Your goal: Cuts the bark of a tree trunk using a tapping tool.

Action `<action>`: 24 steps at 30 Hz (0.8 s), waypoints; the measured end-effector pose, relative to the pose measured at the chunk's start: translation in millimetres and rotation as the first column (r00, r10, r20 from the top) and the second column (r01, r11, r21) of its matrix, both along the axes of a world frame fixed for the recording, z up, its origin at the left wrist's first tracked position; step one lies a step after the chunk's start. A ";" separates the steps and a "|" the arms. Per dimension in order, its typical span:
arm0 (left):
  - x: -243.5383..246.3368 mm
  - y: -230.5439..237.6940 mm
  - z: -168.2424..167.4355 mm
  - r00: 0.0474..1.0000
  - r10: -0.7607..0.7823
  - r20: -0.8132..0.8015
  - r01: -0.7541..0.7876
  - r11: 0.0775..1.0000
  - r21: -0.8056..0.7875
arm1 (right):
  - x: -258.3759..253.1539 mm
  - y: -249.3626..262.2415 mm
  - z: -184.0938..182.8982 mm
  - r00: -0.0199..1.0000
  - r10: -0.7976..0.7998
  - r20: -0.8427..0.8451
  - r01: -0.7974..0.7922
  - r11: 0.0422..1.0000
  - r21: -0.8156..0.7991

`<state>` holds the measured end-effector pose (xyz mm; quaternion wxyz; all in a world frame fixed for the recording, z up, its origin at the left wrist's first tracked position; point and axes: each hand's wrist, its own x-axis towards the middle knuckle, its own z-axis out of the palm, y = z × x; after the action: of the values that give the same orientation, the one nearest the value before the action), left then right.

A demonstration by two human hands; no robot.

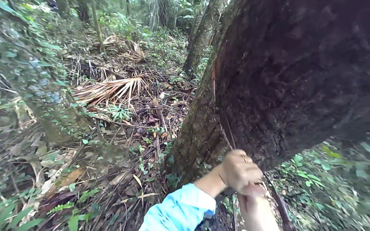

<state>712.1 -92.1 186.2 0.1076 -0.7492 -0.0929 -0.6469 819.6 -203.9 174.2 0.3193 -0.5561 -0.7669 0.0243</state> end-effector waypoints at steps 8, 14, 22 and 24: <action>-3.8 40.2 -7.0 0.989 0.147 0.000 -0.147 0.987 0.058 | -18.9 47.5 -5.9 0.985 -0.169 0.041 0.173 0.974 -0.147; -7.8 49.3 5.9 0.988 0.151 0.030 -0.152 0.986 0.071 | -20.6 53.9 8.4 0.980 -0.164 0.109 0.172 0.983 -0.069; 6.2 38.5 6.5 0.986 0.158 0.046 -0.161 0.985 0.065 | -7.7 37.7 23.4 0.975 -0.165 -0.149 0.129 0.966 -0.225; 13.3 33.6 8.7 0.985 0.161 0.056 -0.162 0.987 0.017 | -0.6 38.9 20.1 0.864 -0.138 -0.484 0.019 0.970 -0.243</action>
<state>725.4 -58.5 195.0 0.1653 -0.7203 -0.1490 -0.6570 819.1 -165.0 194.3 0.4400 -0.5952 -0.6273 0.2421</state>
